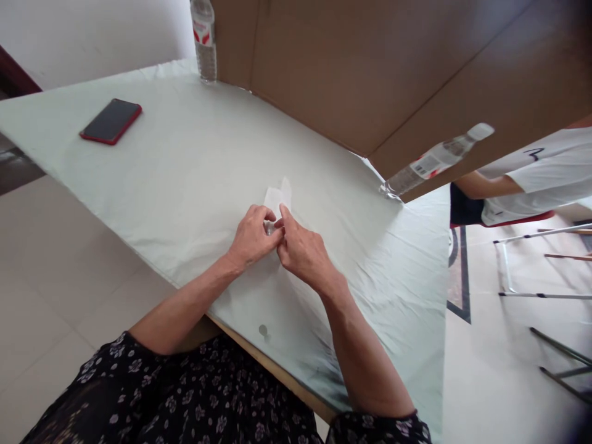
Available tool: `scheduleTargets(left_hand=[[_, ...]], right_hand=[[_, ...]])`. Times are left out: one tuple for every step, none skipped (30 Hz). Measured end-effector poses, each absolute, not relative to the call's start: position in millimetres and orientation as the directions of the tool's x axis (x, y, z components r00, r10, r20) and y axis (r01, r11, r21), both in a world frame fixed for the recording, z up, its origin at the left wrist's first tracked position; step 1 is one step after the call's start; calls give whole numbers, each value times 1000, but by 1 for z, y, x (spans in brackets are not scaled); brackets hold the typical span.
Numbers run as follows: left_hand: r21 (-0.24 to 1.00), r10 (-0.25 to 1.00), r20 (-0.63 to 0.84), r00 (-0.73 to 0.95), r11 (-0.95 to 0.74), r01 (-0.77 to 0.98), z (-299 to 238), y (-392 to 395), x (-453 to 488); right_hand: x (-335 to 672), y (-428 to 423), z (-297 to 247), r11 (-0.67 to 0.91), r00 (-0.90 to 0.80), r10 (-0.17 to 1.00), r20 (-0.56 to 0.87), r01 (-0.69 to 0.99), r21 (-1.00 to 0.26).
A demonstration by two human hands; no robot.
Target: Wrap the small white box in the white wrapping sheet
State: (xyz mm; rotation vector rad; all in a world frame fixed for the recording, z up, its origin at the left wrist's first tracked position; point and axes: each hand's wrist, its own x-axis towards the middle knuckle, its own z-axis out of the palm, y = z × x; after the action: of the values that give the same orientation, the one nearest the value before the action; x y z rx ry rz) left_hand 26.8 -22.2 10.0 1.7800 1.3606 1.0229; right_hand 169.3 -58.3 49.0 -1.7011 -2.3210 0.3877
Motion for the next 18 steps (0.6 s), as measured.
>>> scheduleTargets(left_hand=[[852,970,194,145,-240,465,10,-22,29],[843,968,202,147,-248,477,9,-22,30],[835,966,209,151,-256,486,9,-22,31],[830,964,216,157,-266,491,8,-22,32],[826,961,224,161,-274,492,7,-21,32],[824,959,230,164,-282,491,7,-21,32],[823,957,236,166,-288,489,7,-21,32],[823,956,241,167,-293,487,7,-21,32],[823,955,245,168,-296,484,6,-22,32],[823,954,248,170,-300,483,6,-22,32],[820,952,253,171,-305,484,6,-22,32],[817,950,259,174,-312,486,6,-22,32],[811,947,267,178,-321,489,5,-22,32],[805,944,276,182,-330,492,5,-22,32],[800,941,283,183,-337,496,4,-23,32],[795,939,288,186,-343,500,3,-23,32],[790,938,293,187,-348,505,2,-24,32],[784,935,297,192,-354,511,1,-24,32]], right_hand=[[173,-57,49,306,-315,948,42,871,-384],[179,-56,48,319,-333,942,49,836,-446],[185,-53,46,311,-335,941,54,787,-533],[193,-50,42,277,-310,949,60,724,-632],[200,-45,38,217,-258,965,58,648,-730],[208,-40,32,133,-162,986,48,567,-813],[214,-35,27,42,-47,999,21,495,-868],[219,-29,22,-53,55,998,-32,436,-898],[222,-24,17,-144,131,986,-101,390,-909],[223,-18,14,-221,172,971,-168,357,-908],[222,-13,13,-279,186,956,-227,333,-901],[220,-8,12,-316,182,946,-269,317,-894],[217,-3,13,-334,170,941,-294,307,-891],[213,2,14,-340,156,939,-306,302,-890],[209,8,15,-343,142,939,-314,302,-889],[205,13,17,-344,129,939,-319,307,-887],[202,19,18,-342,119,940,-321,317,-884],[200,25,19,-340,110,940,-321,330,-881]])
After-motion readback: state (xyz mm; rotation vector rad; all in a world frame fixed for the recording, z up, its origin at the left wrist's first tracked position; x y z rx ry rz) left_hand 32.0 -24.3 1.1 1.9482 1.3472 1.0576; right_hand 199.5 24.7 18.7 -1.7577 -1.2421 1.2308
